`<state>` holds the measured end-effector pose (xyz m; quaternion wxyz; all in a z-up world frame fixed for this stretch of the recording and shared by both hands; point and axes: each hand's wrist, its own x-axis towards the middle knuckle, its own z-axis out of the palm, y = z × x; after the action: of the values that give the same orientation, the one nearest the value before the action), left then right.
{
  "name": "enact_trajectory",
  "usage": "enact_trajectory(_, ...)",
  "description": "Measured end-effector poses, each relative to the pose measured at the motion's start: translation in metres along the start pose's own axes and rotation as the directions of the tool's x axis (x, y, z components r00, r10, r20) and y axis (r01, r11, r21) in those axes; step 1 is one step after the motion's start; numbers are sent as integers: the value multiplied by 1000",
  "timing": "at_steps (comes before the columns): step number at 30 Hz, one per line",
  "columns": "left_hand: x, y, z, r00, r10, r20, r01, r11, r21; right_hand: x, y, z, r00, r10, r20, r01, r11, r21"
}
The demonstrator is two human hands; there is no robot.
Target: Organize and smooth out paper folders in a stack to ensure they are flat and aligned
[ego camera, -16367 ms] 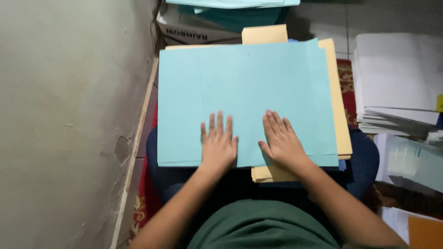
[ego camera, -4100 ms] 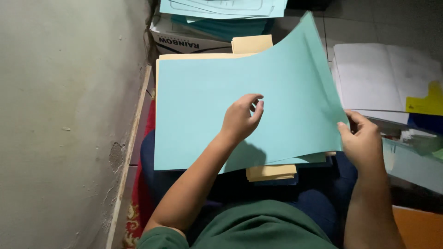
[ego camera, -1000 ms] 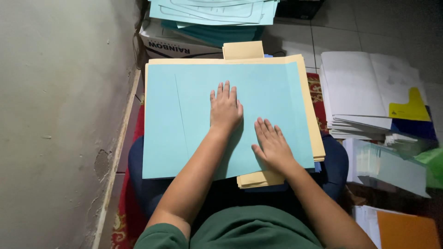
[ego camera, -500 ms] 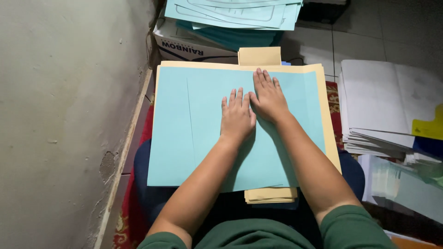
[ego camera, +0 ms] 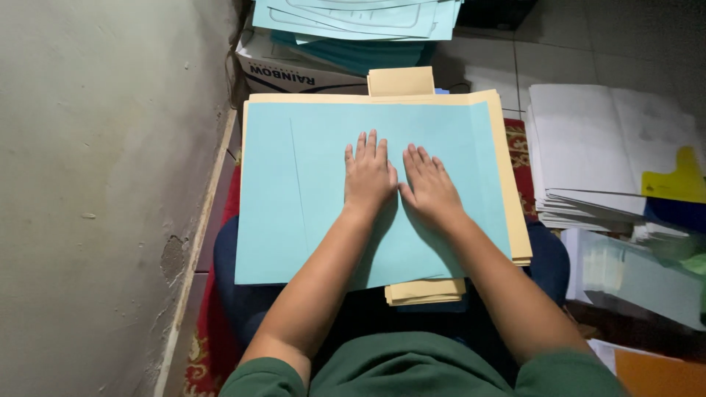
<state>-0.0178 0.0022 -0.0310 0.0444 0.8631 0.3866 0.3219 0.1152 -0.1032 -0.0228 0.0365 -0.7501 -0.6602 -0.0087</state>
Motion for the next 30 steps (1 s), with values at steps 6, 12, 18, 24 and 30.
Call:
enact_trajectory(6, -3, 4, -12, 1000, -20, 6, 20, 999, -40, -106, -28, -7, 996, 16, 85, -16, 1000, -4)
enact_trajectory(12, -3, 5, -14, 1000, -20, 16, 20, 1000, -12, -128, -28, -5, 977, 31, 209, -26, 999, -26)
enact_trajectory(18, -3, 3, -1, 1000, -13, -1, 13, 999, 35, -37, -8, -7, 992, 14, 125, -16, 1000, 20)
enact_trajectory(24, -4, 1, 6, 999, -29, 15, 29, 999, 22, 72, 19, -2, 996, -19, 89, 17, 1000, 21)
enact_trajectory(30, -1, 5, -7, 997, -49, 62, 49, 999, -2, 124, 22, -2, 995, 7, 100, -10, 1000, 29)
